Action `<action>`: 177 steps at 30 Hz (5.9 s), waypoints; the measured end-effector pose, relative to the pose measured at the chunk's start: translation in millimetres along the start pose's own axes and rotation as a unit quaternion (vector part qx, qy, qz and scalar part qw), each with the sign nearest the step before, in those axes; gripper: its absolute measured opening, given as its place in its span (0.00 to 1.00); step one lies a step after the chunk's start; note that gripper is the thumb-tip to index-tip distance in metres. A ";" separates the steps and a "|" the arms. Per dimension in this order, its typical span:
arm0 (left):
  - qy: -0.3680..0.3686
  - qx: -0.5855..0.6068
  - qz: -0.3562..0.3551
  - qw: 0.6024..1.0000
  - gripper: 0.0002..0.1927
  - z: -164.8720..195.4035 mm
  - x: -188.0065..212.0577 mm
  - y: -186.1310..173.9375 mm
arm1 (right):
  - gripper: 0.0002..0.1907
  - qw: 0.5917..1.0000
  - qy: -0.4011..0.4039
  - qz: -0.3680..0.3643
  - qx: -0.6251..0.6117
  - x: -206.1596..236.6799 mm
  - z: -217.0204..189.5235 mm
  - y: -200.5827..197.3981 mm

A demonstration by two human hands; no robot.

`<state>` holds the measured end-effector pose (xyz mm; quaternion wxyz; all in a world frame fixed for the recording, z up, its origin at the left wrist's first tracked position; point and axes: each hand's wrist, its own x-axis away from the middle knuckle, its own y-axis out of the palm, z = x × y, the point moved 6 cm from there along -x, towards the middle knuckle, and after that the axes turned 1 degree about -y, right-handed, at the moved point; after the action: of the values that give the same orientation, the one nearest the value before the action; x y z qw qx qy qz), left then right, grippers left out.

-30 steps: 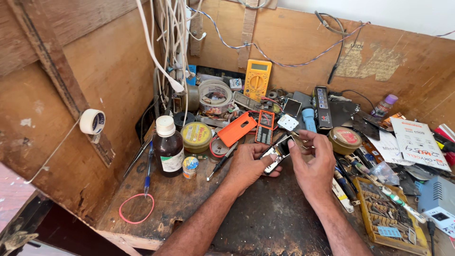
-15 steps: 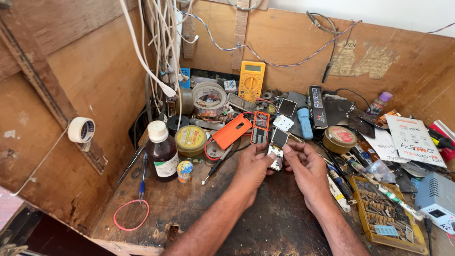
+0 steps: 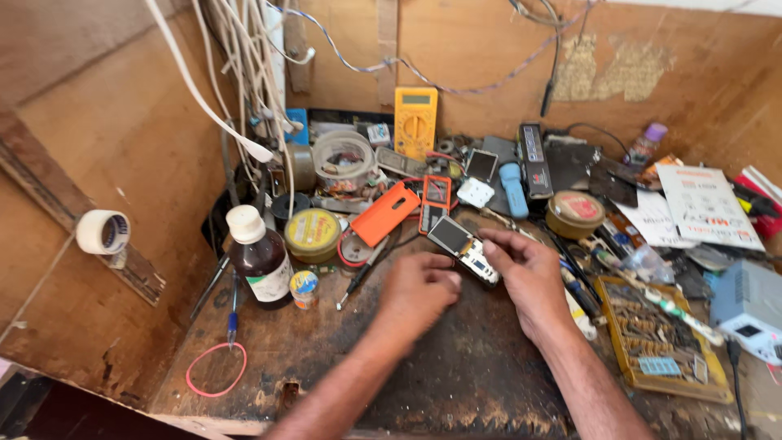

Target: The person disassembles a mobile phone at a cluttered workbench, prying open the casing and removing internal components by hand. They then use a soldering iron on the phone's circuit board and reposition the board and parts while working on the repair.

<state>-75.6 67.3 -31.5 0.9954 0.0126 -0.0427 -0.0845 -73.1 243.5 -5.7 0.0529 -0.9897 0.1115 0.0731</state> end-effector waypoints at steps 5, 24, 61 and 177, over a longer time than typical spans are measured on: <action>0.076 -0.139 0.049 0.986 0.13 25.9 9.8 -37.0 | 0.11 0.990 -0.039 0.025 0.134 1.2 -2.9 2.9; 0.413 -0.314 -0.032 0.854 0.29 75.4 25.6 -21.9 | 0.10 0.942 -0.145 0.092 0.288 2.9 -18.1 -4.4; 0.480 -0.458 -0.073 0.745 0.42 59.3 29.3 13.1 | 0.11 0.920 -0.189 0.015 0.344 14.4 -28.0 -12.9; 0.199 0.070 -0.080 0.974 0.05 36.4 -36.9 -18.4 | 0.10 0.956 -0.196 0.101 0.194 -14.9 -19.5 -27.8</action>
<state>-118.1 54.8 1.1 0.9705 0.1026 0.1518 -0.1568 -78.6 271.3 18.2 0.2570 -0.9102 0.2103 0.2474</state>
